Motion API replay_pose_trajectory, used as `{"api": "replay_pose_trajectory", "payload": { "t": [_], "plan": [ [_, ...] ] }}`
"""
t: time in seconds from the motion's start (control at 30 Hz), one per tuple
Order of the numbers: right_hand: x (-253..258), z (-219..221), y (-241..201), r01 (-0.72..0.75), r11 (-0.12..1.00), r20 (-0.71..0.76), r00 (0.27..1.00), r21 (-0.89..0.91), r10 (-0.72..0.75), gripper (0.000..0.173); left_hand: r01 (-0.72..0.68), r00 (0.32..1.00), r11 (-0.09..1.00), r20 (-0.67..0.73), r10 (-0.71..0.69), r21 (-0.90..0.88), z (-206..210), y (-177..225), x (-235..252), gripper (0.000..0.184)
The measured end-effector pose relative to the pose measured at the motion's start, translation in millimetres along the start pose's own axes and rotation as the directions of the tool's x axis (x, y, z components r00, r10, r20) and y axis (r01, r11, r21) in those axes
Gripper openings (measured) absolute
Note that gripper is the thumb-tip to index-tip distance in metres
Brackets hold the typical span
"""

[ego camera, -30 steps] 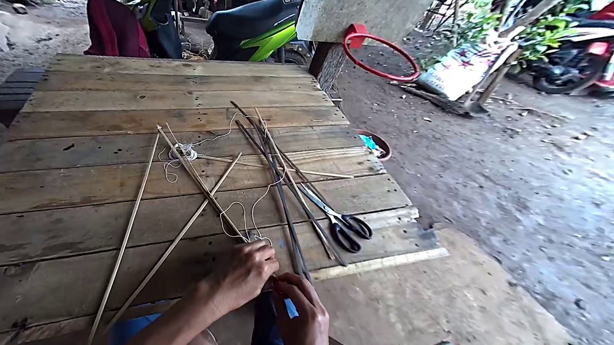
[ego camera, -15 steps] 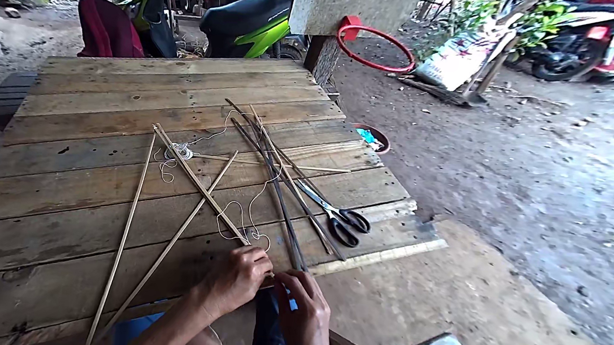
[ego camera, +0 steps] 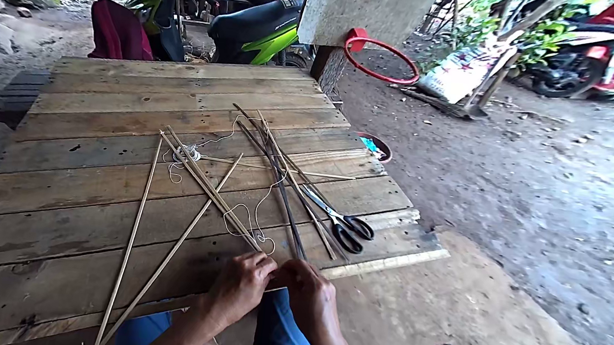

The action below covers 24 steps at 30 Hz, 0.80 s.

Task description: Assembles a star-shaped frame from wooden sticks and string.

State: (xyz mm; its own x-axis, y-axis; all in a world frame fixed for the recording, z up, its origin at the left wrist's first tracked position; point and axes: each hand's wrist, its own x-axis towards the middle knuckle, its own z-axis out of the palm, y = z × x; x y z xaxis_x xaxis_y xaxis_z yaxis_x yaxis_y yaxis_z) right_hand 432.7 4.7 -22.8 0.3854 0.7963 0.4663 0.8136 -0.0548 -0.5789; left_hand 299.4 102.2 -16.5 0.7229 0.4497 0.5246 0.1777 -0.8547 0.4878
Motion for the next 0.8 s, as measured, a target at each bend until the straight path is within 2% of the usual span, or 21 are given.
{"api": "replay_pose_trajectory", "payload": {
  "t": [0.07, 0.13, 0.27, 0.33, 0.47, 0.53, 0.63, 0.8],
  "plan": [
    [1.8, -1.4, -0.9, -0.019, 1.0, 0.026, 0.999, 0.004, 0.019, 0.01, 0.087, 0.996, 0.996, 0.026, -0.087, 0.0, -2.5, 6.1, -1.0, 0.005],
    [2.0, -1.2, -2.4, -0.03, 1.0, 0.041, 0.999, 0.01, 0.029, 0.009, 0.26, 0.96, 0.965, 0.111, -0.256, -0.023, -9.5, 17.2, -0.1, 0.008],
    [2.8, 1.5, -2.7, -0.004, 1.0, 0.036, 0.999, 0.01, 0.004, 0.009, 0.555, 0.789, 0.831, 0.297, -0.537, 0.031, -27.3, 38.8, 10.2, 0.019],
    [3.1, 1.8, -2.8, 0.006, 1.0, 0.036, 0.999, 0.021, -0.007, 0.009, 0.599, 0.762, 0.8, 0.292, -0.578, 0.021, -28.6, 41.9, 10.5, 0.02],
    [3.5, 2.7, -6.0, -0.015, 1.0, 0.033, 0.999, 0.015, 0.014, 0.009, 0.602, 0.786, 0.797, 0.215, -0.579, -0.055, -23.1, 42.3, 2.7, 0.018],
    [3.0, 5.1, -7.1, -0.016, 1.0, 0.036, 0.999, 0.022, 0.015, 0.009, 0.647, 0.748, 0.758, 0.257, -0.611, -0.08, -23.5, 41.5, 1.8, 0.021],
    [5.9, 3.4, -6.7, -0.021, 0.997, 0.093, 0.996, 0.069, 0.015, 0.009, 0.742, 0.652, 0.66, 0.354, -0.671, -0.117, -28.9, 39.3, 4.2, 0.024],
    [8.9, 1.6, -6.1, 0.005, 0.997, 0.125, 0.992, 0.076, -0.015, 0.009, 0.795, 0.606, 0.567, 0.337, -0.721, -0.216, -28.6, 37.4, 4.5, 0.024]
  ]
}}
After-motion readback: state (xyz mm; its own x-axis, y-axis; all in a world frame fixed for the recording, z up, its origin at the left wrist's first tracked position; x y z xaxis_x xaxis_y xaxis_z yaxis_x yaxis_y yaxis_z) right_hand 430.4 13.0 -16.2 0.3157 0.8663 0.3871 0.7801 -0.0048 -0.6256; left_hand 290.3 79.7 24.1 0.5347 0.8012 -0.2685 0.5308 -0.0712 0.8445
